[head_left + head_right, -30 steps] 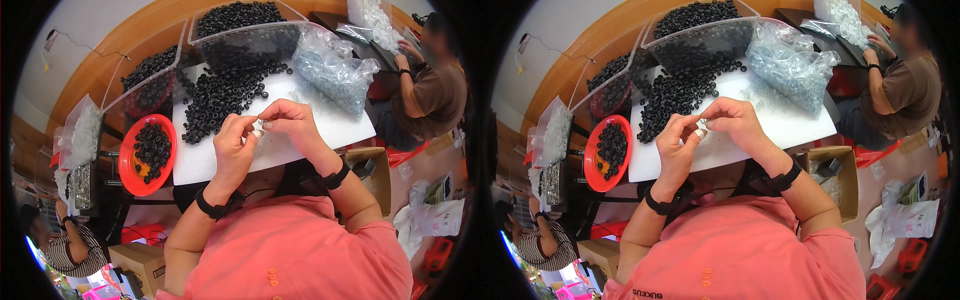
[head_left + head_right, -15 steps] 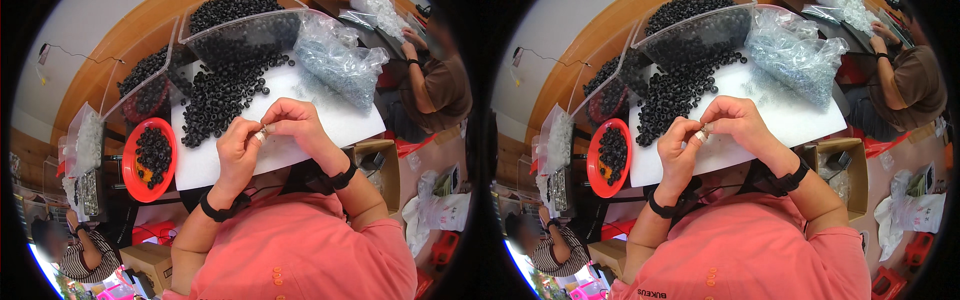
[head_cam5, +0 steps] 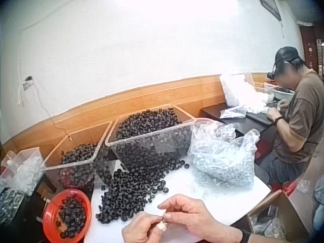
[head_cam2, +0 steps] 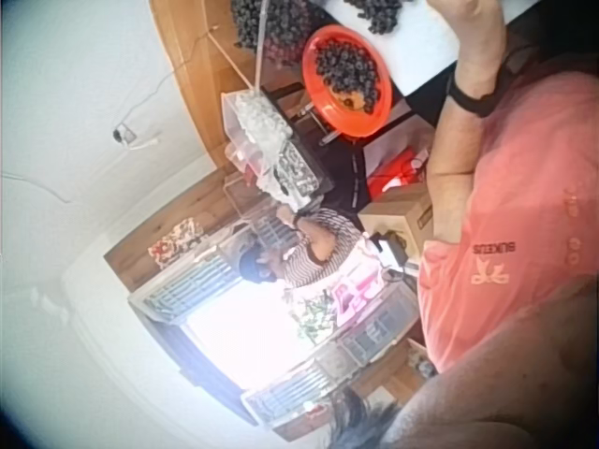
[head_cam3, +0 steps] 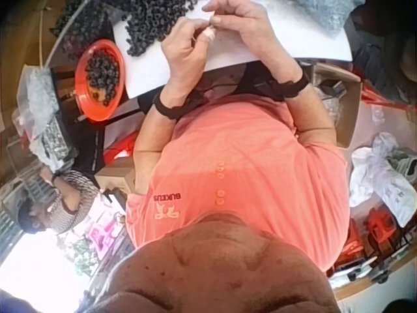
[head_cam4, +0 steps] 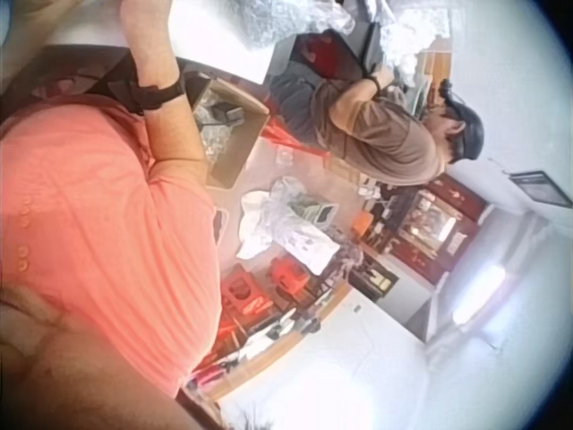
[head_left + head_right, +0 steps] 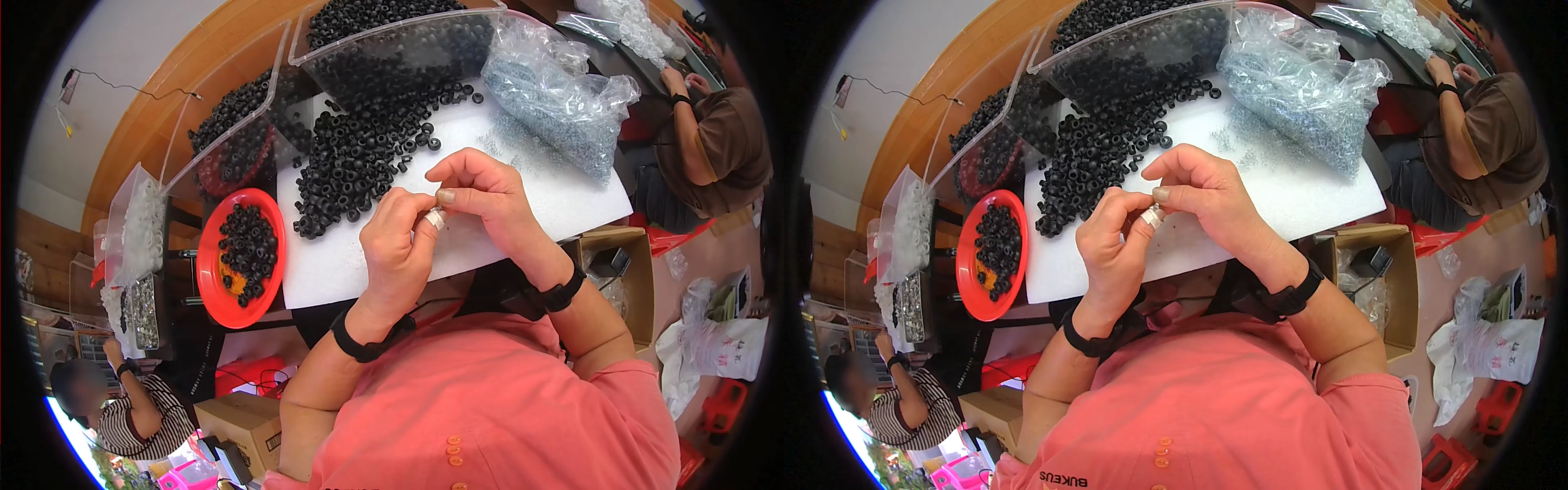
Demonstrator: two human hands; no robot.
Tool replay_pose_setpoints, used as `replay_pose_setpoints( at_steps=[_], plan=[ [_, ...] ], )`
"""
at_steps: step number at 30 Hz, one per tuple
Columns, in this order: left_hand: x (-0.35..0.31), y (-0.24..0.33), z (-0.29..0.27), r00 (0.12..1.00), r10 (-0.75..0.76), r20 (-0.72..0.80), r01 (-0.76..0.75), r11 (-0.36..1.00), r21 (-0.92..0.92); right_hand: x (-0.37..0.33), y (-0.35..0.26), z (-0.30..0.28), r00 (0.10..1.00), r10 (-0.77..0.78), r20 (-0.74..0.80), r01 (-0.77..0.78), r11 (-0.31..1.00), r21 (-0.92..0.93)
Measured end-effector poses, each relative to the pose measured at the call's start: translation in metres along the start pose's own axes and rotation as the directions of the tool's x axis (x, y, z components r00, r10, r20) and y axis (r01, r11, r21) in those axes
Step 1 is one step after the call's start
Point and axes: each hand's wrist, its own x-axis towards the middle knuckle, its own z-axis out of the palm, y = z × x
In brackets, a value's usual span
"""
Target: Assembling small black components and white plastic strips into final pieces at a workstation.
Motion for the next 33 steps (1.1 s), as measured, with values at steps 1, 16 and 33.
replay_pose_setpoints(
  at_steps=[1,16,33],
  plan=[
    [0.001,0.000,0.000,1.000,0.011,-0.002,-0.011,1.000,0.002,0.000,0.001,0.000,1.000,-0.002,-0.001,0.002,1.000,0.013],
    [0.008,0.002,-0.001,0.721,-0.661,0.208,0.656,0.553,-0.515,-0.007,0.004,0.008,0.934,-0.358,0.016,0.316,0.802,-0.506],
    [0.000,0.002,0.004,0.802,-0.585,0.124,0.567,0.678,-0.469,-0.008,0.005,0.010,0.942,-0.336,0.028,0.311,0.834,-0.456]
  ],
)
